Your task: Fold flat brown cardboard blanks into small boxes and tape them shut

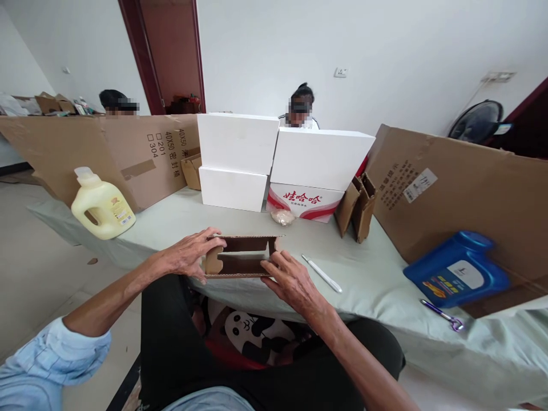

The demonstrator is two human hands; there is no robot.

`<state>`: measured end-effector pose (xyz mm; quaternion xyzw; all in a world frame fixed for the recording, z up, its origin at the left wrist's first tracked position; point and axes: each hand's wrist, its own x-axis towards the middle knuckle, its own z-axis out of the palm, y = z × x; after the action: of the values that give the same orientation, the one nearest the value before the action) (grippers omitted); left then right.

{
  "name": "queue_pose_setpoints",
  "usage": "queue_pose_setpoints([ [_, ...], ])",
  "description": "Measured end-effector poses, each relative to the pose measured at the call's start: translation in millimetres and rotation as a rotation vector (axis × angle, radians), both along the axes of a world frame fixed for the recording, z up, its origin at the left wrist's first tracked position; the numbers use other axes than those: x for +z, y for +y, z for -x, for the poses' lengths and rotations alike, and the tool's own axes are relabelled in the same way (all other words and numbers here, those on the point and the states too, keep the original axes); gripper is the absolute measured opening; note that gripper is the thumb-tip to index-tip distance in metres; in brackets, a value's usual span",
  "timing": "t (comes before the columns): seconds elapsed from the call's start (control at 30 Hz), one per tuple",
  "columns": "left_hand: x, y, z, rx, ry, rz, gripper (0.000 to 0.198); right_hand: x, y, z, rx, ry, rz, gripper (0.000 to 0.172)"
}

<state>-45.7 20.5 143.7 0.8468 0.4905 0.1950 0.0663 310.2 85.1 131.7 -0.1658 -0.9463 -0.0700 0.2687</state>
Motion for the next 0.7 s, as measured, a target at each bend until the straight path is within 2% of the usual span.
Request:
queue_pose_setpoints([
  [0.13,-7.7,1.3,4.8,0.004,-0.114,-0.038,0.097,-10.2,3.4,-12.0,-0.072,0.137,0.029,0.025],
  [0.3,-30.5,12.1,9.5,0.037,-0.265,-0.164,0.097,-24.6,7.3,-18.9,-0.095,0.333,0.046,0.026],
  [0.5,-54.6,32.7,2.2,0.250,-0.480,-0.287,0.096,-33.0,8.1,-16.1,-0.138,0.519,0.124,0.023],
  [0.6,-59.5,45.3,-4.7,0.375,-0.574,-0.343,0.099,-34.8,13.0,-14.7,-0.222,0.662,0.199,0.026],
  [0.7,-59.4,59.0,-11.3,0.489,-0.643,-0.361,0.101,-39.3,25.3,-15.8,-0.243,0.731,0.361,0.027],
])
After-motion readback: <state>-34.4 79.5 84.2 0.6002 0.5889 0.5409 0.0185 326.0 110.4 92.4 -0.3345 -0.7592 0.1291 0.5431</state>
